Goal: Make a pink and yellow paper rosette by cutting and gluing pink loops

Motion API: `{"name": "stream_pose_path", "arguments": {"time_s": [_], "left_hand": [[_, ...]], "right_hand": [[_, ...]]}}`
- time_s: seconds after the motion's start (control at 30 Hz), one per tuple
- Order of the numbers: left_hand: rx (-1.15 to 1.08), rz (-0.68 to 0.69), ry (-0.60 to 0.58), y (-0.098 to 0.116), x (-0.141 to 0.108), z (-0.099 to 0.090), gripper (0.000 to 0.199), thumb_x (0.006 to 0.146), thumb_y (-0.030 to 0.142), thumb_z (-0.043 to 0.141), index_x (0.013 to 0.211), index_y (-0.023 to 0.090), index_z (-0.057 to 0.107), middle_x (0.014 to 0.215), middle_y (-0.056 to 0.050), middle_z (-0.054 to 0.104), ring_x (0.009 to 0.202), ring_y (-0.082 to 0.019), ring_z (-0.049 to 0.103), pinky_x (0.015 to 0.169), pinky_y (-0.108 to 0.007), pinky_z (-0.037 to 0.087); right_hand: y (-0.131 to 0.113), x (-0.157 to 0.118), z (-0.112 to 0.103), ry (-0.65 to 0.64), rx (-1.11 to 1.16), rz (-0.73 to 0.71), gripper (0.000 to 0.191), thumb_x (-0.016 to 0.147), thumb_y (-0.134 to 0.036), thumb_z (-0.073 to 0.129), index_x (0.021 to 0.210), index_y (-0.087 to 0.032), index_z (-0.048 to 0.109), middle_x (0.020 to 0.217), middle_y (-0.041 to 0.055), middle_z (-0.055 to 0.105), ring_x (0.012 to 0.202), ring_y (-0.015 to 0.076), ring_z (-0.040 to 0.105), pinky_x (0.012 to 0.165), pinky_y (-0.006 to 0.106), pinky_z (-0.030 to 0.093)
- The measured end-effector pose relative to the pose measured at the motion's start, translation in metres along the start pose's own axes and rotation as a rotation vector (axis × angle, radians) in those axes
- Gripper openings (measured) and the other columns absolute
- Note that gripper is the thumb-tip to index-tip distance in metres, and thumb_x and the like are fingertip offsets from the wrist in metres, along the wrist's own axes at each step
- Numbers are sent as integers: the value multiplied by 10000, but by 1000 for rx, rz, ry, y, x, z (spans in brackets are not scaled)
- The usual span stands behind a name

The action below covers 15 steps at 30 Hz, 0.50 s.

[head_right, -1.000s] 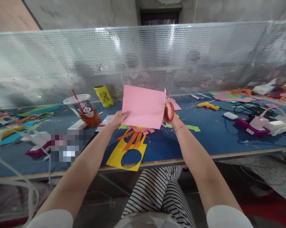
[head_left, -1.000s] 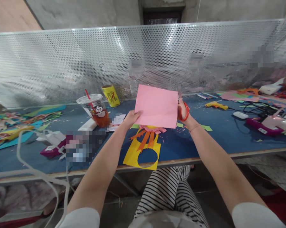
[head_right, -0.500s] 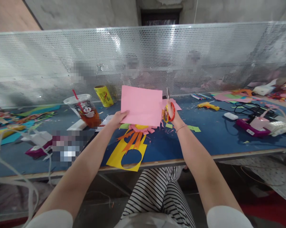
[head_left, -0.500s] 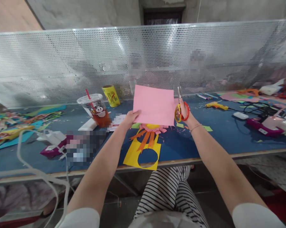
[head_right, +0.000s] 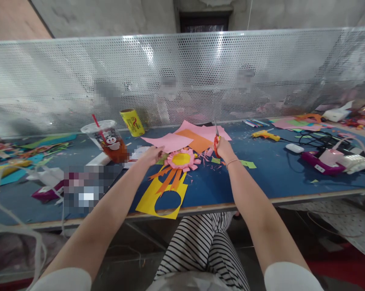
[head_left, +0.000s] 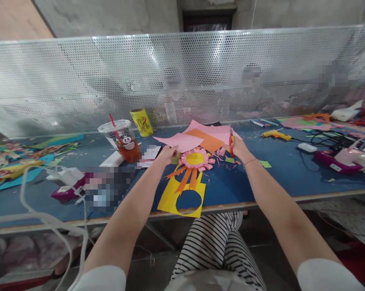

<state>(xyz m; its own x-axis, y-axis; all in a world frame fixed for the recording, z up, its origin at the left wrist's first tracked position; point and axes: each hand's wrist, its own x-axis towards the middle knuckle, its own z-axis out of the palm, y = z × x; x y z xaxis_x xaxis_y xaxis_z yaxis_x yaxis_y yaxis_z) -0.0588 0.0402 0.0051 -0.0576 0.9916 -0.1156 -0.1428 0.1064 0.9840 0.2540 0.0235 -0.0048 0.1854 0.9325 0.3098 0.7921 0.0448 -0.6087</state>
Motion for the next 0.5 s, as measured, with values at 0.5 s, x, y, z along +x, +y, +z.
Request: {"name": "stream_pose_path", "arguments": {"time_s": [0.5], "left_hand": [[779,324,1,-12,11,-8,293,663,362,617,458,158,568,439,-31,552,408,-125,487,486,-246,355]], "right_hand": [[-25,-22,19,-154,-426,-112,354,780,-365,503,1020,-104,493,943,197,641,917,280,616,692,299,435]]}}
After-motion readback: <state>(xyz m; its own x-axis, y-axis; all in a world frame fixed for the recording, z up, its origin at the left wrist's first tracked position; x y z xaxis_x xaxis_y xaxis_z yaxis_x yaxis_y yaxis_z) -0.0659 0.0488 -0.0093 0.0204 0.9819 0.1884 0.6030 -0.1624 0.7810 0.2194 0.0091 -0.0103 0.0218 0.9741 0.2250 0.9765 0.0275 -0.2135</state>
